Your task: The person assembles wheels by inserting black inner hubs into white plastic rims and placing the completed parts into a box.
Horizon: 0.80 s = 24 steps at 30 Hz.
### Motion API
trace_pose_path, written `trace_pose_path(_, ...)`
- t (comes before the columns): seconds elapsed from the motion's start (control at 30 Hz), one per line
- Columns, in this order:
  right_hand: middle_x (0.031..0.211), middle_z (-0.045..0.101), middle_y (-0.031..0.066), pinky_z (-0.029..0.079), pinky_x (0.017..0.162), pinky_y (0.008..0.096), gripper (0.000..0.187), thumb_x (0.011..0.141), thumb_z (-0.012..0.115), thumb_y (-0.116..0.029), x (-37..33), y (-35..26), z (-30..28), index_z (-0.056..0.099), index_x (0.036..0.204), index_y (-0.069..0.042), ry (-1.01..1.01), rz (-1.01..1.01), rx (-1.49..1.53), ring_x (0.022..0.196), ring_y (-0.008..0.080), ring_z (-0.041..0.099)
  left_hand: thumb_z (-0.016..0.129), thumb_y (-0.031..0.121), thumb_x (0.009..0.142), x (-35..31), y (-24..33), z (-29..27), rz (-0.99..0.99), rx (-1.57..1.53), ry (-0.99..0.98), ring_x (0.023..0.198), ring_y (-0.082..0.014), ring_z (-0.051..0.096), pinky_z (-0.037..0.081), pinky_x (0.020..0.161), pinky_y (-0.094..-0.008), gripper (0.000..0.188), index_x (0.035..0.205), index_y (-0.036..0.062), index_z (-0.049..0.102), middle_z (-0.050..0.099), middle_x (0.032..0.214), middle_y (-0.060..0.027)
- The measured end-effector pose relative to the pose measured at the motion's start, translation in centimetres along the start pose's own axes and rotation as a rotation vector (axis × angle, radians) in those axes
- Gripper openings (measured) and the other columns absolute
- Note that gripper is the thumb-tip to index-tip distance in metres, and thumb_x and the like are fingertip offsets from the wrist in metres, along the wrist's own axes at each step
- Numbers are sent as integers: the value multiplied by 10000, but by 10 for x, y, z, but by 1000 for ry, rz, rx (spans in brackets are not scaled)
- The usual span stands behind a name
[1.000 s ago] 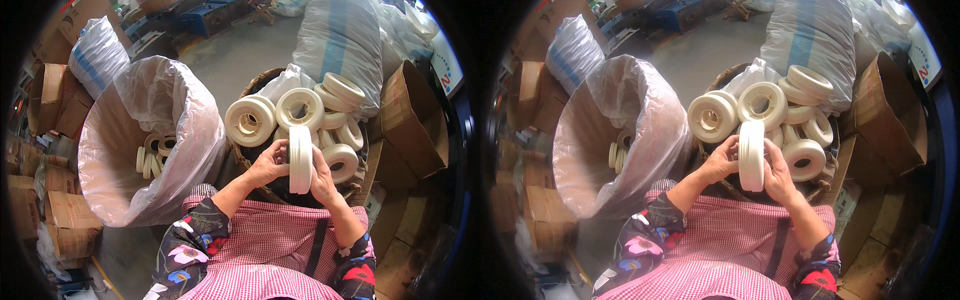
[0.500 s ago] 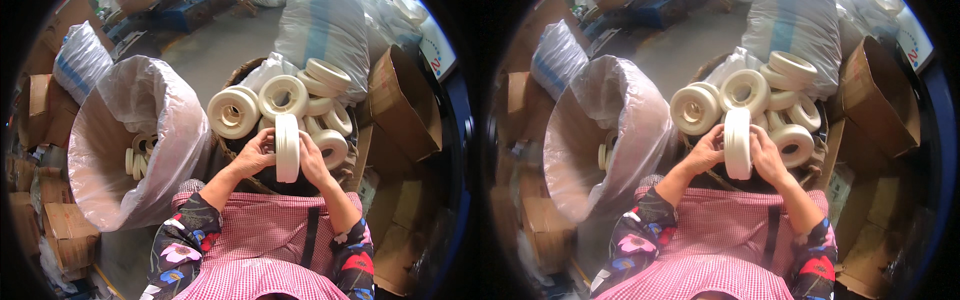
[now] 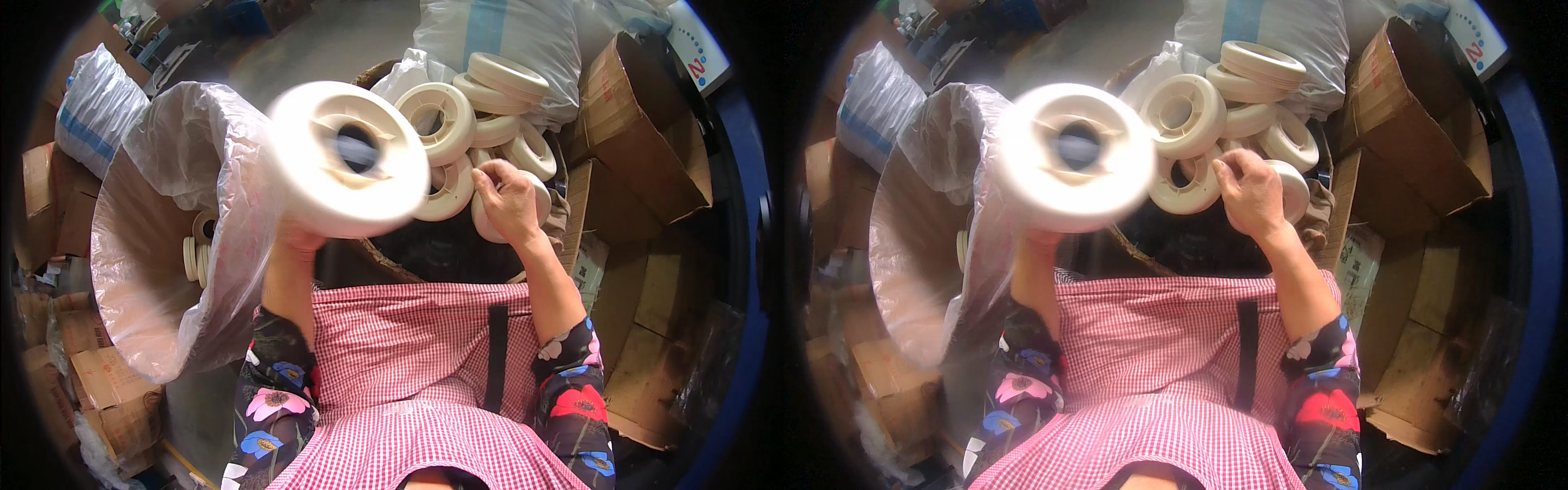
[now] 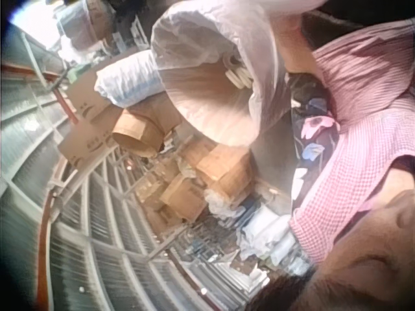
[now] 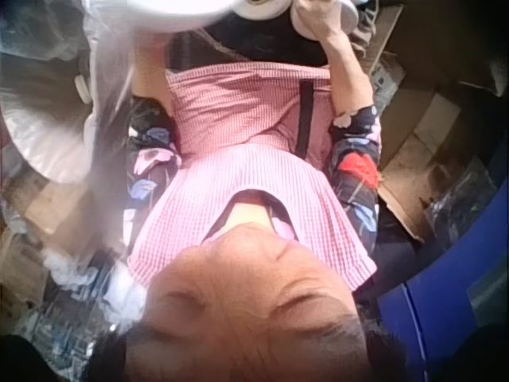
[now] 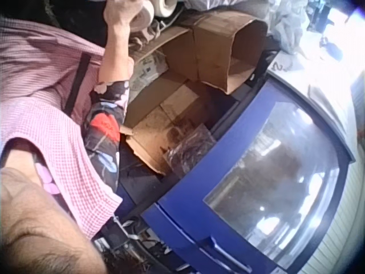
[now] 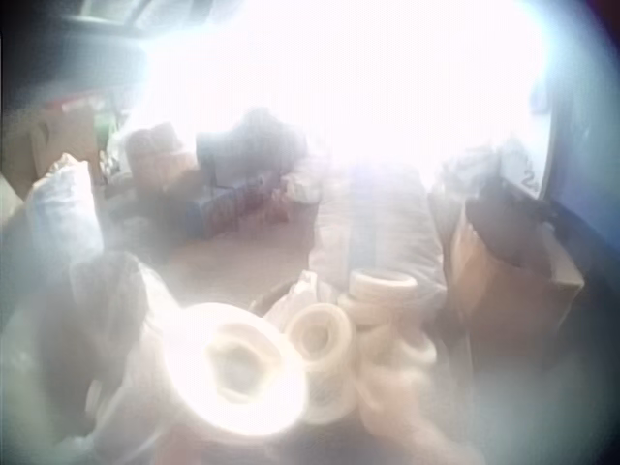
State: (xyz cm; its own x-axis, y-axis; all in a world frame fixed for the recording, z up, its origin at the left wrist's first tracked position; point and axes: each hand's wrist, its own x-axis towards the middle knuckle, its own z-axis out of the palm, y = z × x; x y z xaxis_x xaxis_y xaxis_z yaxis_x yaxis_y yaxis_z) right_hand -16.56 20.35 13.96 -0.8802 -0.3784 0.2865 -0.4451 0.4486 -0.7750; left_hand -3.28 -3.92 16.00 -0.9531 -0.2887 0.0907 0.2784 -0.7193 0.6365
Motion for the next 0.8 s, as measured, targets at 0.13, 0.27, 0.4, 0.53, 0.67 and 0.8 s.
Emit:
trace_pose_path(0.13,1007,635,127,460,839,394,195,749,677,-143,17,-3,20,654,916,-45,120,-340,-178,1001,321,565,486,350,961,3,48,-19,-38,-1066,-738,654,-129,643,562,580,-313,352,1073,36,597,641,913,-60)
trace_pose_path(0.27,1209,563,104,380,958,429,450,640,742,-163,36,3,39,617,1066,-87,122,-485,-396,1208,312,451,546,275,913,-2,-23,1,-357,312,-243,748,-174,621,518,655,-294,247,991,61,641,673,939,-86)
trace_pose_path(0.4,1416,394,107,216,1070,472,717,615,761,-236,38,-1,64,516,1280,-136,-65,-384,-631,1368,302,254,687,130,760,-32,-116,-10,-166,1717,-580,1129,-329,536,440,953,-418,553,1270,30,499,555,1217,-177)
trace_pose_path(0.53,1456,350,92,143,1086,515,608,681,702,-208,39,16,73,529,1260,-142,27,-388,-758,1403,283,186,606,45,720,-43,-170,-38,-16,1951,-507,1008,-327,543,476,826,-405,527,1238,70,515,537,1092,-163)
trace_pose_path(0.67,1409,403,132,137,1080,540,549,647,752,-190,35,10,64,555,1151,-97,32,-388,-666,1389,301,224,576,33,747,-40,-167,-34,23,2045,-454,882,-308,564,485,745,-389,433,1175,80,533,540,941,-131)
trace_pose_path(0.8,1308,492,179,203,1064,511,632,551,850,-184,31,-13,33,544,1084,-34,161,-422,-341,1321,348,336,522,19,804,-21,-126,4,-276,1898,-303,895,-374,600,487,750,-451,324,1124,60,550,586,943,-209)
